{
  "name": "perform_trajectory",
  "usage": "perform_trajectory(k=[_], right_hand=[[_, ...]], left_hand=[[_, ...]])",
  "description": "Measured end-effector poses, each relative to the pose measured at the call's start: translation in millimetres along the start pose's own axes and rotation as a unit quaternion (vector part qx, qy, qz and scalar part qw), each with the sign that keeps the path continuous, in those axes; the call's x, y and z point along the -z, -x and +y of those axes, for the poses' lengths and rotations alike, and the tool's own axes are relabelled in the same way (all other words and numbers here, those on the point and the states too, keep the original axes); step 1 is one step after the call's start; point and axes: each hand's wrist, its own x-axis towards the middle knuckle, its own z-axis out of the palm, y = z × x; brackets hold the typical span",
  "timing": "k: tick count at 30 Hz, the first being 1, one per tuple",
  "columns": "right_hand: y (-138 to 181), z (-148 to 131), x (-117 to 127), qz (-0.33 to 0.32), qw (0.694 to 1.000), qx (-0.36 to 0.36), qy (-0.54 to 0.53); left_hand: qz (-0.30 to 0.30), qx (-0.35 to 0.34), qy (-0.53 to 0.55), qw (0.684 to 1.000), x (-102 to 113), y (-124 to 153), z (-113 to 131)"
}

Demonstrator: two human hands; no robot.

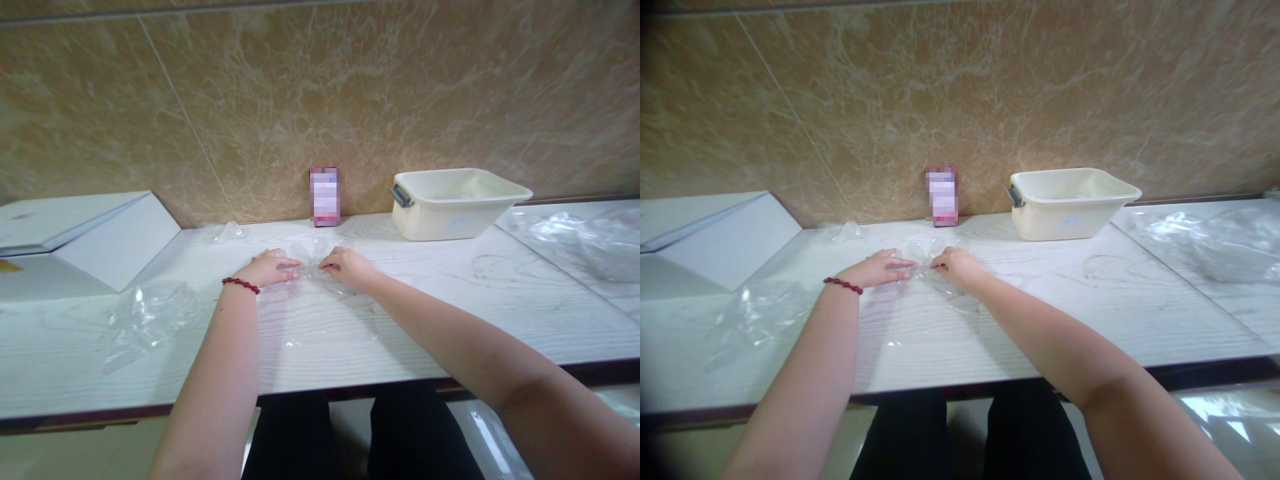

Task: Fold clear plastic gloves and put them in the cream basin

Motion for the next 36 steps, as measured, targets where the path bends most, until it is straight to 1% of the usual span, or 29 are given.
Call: perform_trajectory(k=[7, 13, 20, 26, 30, 36], right_hand=[[1, 4, 0, 0.000, 1.000, 0.005, -0.008], [0, 5, 0, -0.003, 1.000, 0.010, -0.011], [1, 7, -2, 0.000, 1.000, 0.016, -0.010], [1, 8, -2, -0.002, 1.000, 0.014, -0.005], [1, 8, -2, -0.006, 1.000, 0.006, 0.000], [1, 7, -1, -0.013, 1.000, 0.006, 0.008]], left_hand=[[-0.017, -0.015, -0.003, 1.000, 0, -2, -7], [-0.031, -0.023, -0.007, 0.999, -1, -2, -7], [-0.052, -0.015, -0.017, 0.998, 1, -2, -6], [-0.073, -0.006, -0.026, 0.997, 0, -3, -10], [-0.079, -0.006, -0.027, 0.997, -2, -4, -12], [-0.071, -0.007, -0.024, 0.997, 1, -1, -8]])
